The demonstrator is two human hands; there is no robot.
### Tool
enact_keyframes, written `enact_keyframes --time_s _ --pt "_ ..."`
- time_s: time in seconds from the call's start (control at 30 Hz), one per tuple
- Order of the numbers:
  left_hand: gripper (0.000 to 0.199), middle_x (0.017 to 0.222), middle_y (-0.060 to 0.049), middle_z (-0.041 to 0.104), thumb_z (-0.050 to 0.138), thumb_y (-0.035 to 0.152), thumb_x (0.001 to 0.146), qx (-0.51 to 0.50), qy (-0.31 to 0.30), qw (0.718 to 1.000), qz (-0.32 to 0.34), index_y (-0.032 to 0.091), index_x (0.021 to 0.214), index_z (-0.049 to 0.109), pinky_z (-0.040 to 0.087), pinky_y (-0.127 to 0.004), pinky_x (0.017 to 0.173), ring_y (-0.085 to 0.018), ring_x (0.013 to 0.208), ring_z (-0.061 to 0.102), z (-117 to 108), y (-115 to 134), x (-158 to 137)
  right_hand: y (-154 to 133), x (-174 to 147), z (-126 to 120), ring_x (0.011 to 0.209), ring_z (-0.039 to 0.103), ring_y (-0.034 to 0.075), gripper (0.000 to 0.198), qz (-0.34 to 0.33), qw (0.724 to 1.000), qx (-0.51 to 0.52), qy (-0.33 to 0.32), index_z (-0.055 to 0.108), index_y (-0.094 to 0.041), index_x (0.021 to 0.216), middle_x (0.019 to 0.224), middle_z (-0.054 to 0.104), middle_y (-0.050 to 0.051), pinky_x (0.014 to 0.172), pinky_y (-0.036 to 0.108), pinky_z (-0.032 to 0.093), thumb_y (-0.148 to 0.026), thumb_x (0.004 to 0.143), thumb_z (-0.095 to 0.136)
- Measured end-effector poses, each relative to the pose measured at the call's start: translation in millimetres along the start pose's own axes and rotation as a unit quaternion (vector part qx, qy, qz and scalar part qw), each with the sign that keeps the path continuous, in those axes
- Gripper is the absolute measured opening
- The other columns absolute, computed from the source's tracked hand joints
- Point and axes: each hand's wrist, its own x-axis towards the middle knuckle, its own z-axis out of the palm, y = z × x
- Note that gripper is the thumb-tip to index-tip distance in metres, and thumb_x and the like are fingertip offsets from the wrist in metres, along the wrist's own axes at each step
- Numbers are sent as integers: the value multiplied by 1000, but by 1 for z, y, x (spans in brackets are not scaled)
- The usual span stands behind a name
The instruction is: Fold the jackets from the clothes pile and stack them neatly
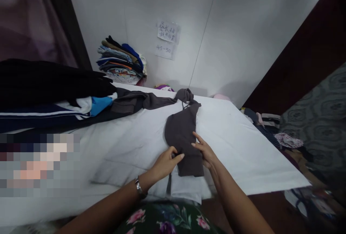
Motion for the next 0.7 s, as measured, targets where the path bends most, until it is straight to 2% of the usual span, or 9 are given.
enact_keyframes --time_s 0.13,0.2,0.27,0.3,0.37,0.47,0.53,0.6,0.7 --pt "34 62 7 46 66 46 72 -182 -28 978 -100 21 84 46 26 -24 47 -8 46 39 4 8 0 -1 -9 10 79 68 20 88 0 1000 19 -7 33 -26 143 93 71 2 75 33 54 -32 66 75" --pt "38 63 8 46 69 45 68 -229 -28 963 -141 20 86 47 21 -23 46 -6 44 34 1 12 0 -2 -13 11 82 68 21 87 -2 1000 22 -4 33 -28 143 100 70 3 75 34 54 -33 66 75" --pt "40 70 6 49 71 42 66 -231 5 963 -140 19 90 49 23 -22 47 -5 49 38 -5 12 -2 0 -14 6 83 68 21 85 -16 1000 4 11 37 -30 140 103 69 3 74 33 54 -34 66 76" --pt "41 75 4 52 72 40 65 -200 32 971 -129 19 92 49 26 -22 50 -7 54 42 -8 9 -2 3 -14 1 80 67 20 83 -23 999 -20 26 40 -30 138 101 69 2 71 32 54 -35 64 77" --pt "45 83 2 56 73 38 63 -65 78 989 -105 20 97 50 35 -24 58 -11 67 50 -13 2 -5 12 -10 -11 68 65 18 78 -14 994 -95 55 48 -26 132 92 70 1 60 29 53 -35 60 78" --pt "53 89 -2 60 73 47 63 158 72 981 -91 22 104 51 41 -31 69 -21 82 56 -15 -10 -10 30 -4 -29 48 54 14 75 40 976 -207 58 55 -20 124 71 66 -1 45 28 47 -36 55 77" --pt "61 95 -5 62 69 58 65 226 53 969 -84 22 110 51 43 -35 72 -26 88 58 -16 -12 -13 39 0 -37 47 52 15 74 53 967 -243 61 56 -20 122 70 65 0 44 30 48 -40 53 74" --pt "62 99 -7 63 63 63 69 262 55 962 -58 22 114 50 45 -39 75 -28 90 60 -18 -10 -14 42 2 -41 49 56 17 74 46 962 -259 73 56 -23 123 79 67 2 47 33 51 -44 53 72" --pt "50 107 -8 62 56 58 79 319 84 943 44 21 113 53 45 -39 82 -27 97 58 -20 -2 -12 44 5 -44 41 54 21 70 43 946 -313 67 60 -25 117 71 67 4 41 37 48 -47 51 69"
